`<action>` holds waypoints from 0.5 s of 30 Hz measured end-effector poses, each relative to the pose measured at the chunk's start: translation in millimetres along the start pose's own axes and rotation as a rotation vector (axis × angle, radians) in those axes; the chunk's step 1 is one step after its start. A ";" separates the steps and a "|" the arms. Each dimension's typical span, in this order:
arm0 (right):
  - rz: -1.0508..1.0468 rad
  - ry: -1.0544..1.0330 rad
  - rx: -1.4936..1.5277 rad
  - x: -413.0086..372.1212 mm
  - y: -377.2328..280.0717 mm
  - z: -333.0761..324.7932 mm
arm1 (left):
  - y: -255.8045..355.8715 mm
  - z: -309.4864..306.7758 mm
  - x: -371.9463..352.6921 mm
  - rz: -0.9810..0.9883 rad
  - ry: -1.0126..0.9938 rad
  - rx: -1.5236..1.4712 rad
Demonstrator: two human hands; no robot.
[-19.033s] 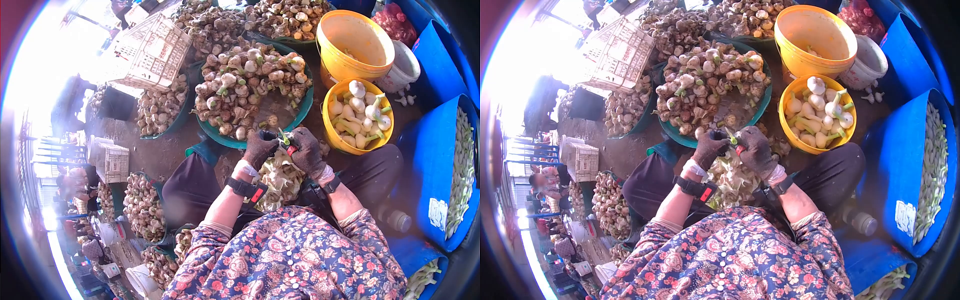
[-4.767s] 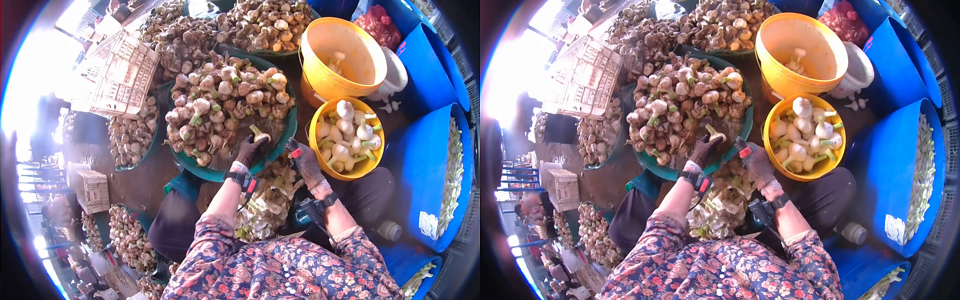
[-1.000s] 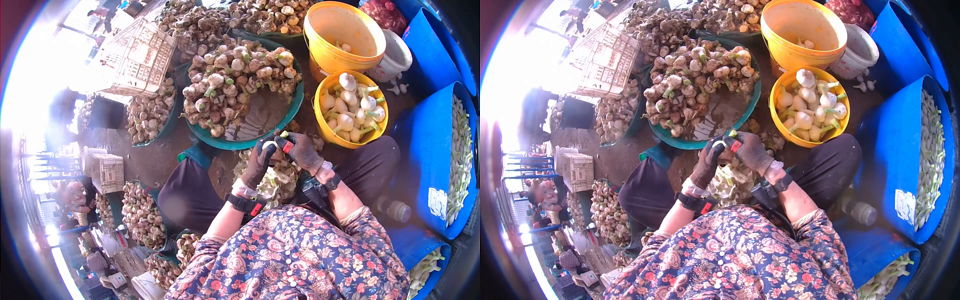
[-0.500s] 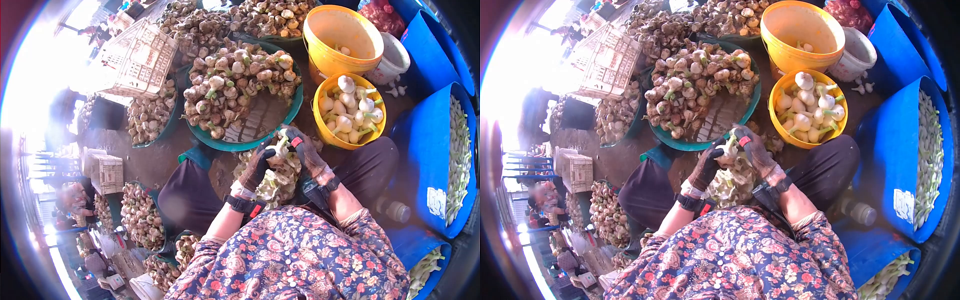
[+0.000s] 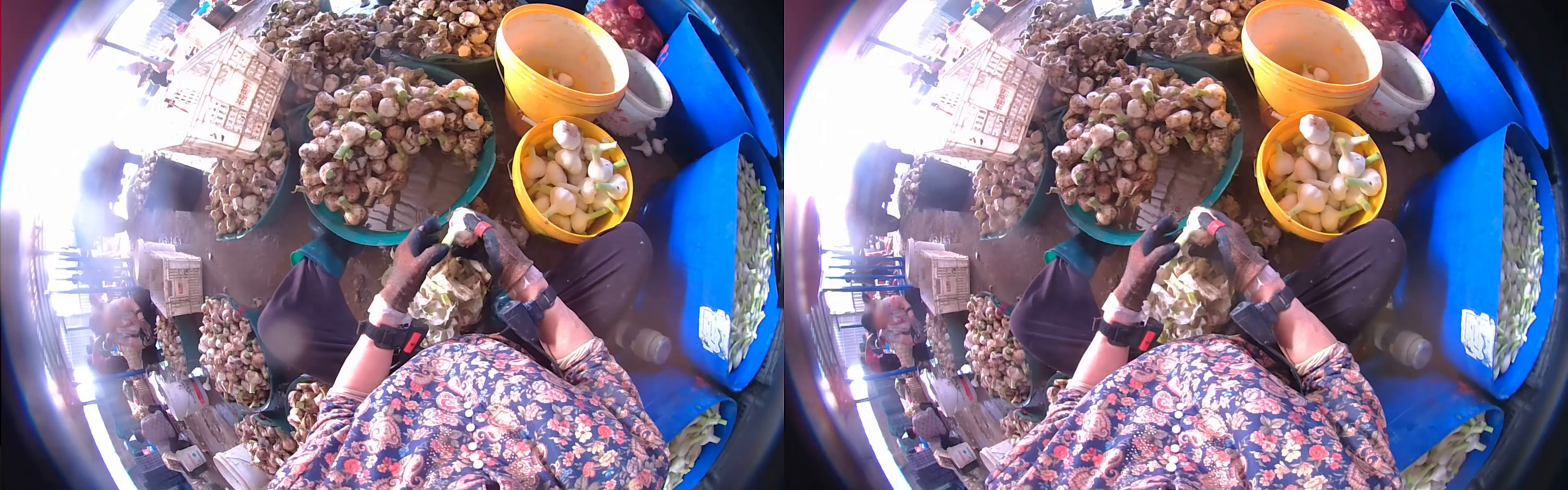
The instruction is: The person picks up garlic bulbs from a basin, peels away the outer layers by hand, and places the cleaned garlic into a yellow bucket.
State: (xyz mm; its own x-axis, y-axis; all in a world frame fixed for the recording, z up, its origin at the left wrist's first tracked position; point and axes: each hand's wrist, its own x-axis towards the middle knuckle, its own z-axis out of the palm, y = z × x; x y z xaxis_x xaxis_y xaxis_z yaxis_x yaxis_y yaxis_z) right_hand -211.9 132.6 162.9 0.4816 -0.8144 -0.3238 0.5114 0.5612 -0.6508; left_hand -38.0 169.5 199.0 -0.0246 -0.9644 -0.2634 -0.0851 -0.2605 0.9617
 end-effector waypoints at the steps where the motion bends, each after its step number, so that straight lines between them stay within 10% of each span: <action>1: 0.062 0.080 0.006 3.6 0.6 0.1 | 5.4 1.1 -3.4 -0.119 0.010 -0.160; 5: -0.045 0.145 -0.337 5.8 3.8 6.5 | 3.3 18.2 0.0 0.025 0.106 0.324; 8: -0.086 0.121 -0.516 6.5 3.9 0.1 | -19.1 17.2 8.0 -0.132 0.138 0.013; 15: 0.061 0.007 -0.059 3.0 -1.9 8.2 | -26.2 6.2 5.5 -0.131 0.247 -0.100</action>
State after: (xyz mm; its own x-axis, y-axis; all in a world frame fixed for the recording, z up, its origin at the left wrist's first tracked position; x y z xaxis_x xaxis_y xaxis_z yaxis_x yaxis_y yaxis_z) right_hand -205.5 130.3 168.8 0.5058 -0.7800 -0.3686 0.4384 0.6004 -0.6689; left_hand -42.0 171.3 171.9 0.2242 -0.9013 -0.3708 0.0272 -0.3745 0.9268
